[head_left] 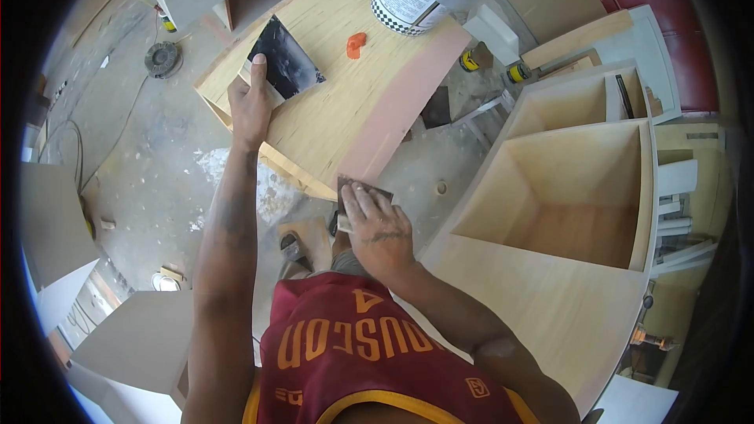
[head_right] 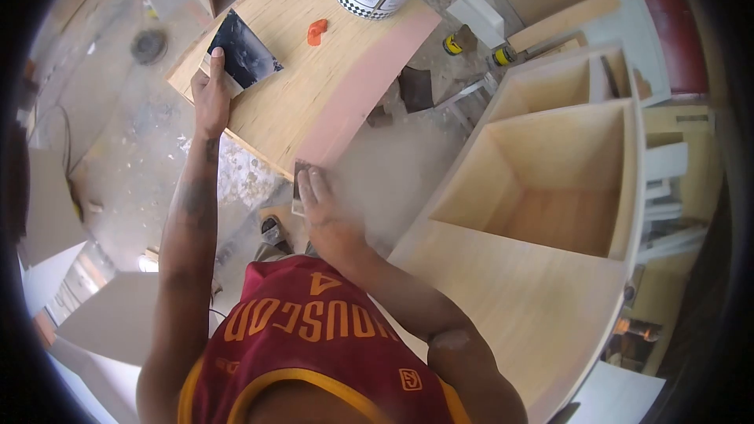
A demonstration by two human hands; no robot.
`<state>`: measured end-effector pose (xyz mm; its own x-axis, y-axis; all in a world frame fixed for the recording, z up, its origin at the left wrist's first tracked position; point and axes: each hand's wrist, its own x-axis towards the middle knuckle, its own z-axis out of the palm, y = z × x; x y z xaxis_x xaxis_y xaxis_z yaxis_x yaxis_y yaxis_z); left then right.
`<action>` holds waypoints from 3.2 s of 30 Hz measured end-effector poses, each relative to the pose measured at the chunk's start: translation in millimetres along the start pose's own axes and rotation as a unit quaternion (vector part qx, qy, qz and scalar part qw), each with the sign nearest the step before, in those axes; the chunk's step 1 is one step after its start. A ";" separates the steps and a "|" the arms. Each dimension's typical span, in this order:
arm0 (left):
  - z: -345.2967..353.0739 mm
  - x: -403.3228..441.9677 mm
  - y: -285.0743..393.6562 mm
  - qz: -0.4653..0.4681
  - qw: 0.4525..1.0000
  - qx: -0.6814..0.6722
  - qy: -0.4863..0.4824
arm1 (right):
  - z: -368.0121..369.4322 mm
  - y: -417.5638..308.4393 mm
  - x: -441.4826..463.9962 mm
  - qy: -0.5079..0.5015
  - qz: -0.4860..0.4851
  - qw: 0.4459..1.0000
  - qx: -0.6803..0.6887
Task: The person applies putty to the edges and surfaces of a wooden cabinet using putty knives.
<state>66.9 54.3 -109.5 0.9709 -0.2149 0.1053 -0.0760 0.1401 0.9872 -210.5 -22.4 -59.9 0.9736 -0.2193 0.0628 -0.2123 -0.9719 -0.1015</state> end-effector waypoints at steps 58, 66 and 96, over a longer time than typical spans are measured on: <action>-0.5 -36.2 12.2 -0.016 0.995 0.057 0.082 | -37.9 146.6 70.4 0.110 -0.019 0.979 0.172; 4.5 -32.5 -2.5 0.019 0.994 0.051 0.091 | 12.2 151.2 103.2 0.143 -0.020 0.988 0.049; 6.5 -34.5 -14.6 0.088 0.984 0.036 0.147 | 4.8 39.1 32.9 -0.062 -0.022 0.998 0.014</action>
<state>33.1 53.5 -126.8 0.9640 0.0980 0.2472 -0.2552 0.0794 0.9636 -186.4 -67.3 -66.6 0.9851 -0.1631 -0.0551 -0.1690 -0.9771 -0.1292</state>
